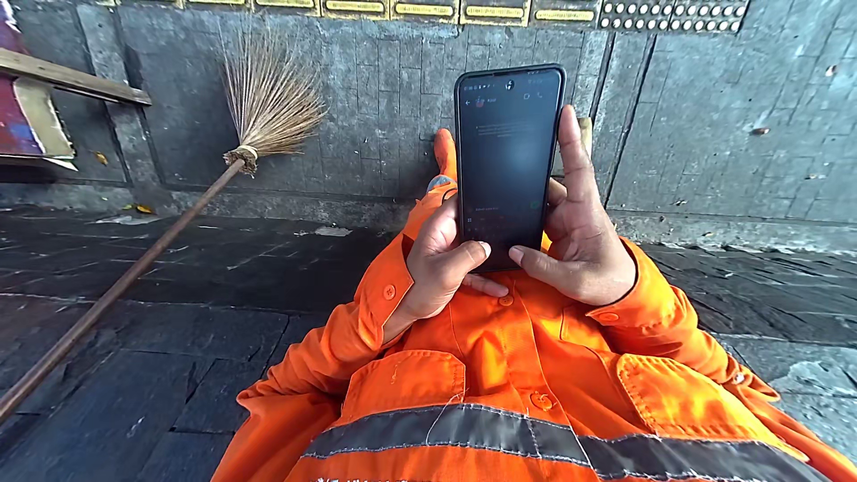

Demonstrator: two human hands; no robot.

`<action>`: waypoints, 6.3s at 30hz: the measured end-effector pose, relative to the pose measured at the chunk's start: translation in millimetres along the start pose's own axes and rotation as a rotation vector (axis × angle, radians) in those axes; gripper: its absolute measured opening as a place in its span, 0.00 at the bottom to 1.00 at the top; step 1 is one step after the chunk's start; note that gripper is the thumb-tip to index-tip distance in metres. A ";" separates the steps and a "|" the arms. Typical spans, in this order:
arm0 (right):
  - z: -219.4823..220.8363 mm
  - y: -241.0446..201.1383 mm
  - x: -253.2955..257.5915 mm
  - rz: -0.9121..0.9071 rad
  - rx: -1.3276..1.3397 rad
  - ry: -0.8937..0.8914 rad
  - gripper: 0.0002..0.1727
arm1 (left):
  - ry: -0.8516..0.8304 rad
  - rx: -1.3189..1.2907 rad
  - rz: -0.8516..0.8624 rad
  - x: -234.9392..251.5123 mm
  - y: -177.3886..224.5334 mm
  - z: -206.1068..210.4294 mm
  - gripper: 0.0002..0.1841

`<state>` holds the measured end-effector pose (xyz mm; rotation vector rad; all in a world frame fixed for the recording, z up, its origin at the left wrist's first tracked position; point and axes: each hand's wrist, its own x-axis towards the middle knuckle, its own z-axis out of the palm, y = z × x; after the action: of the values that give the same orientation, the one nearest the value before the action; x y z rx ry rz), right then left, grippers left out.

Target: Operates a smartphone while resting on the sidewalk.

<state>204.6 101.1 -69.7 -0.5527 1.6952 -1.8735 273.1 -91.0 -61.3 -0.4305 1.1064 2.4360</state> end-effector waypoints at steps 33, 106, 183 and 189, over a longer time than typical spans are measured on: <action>8.4 -6.1 4.1 -0.031 0.001 0.123 0.59 | 0.022 0.029 -0.005 1.1 1.9 4.5 0.20; -5.6 -6.0 -3.9 0.005 0.050 0.006 0.64 | -0.024 -0.041 0.014 -0.6 -4.4 0.1 0.23; -0.3 -7.8 -6.6 0.047 0.161 0.116 0.50 | -0.036 -0.036 -0.004 -2.8 -6.3 1.3 0.23; 0.3 -8.2 -5.1 0.042 0.116 0.105 0.55 | -0.037 -0.028 0.010 -2.2 -6.9 0.3 0.23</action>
<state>207.7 104.6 -61.2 -0.3761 1.6371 -1.9868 278.4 -87.3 -64.5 -0.3874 1.0624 2.4609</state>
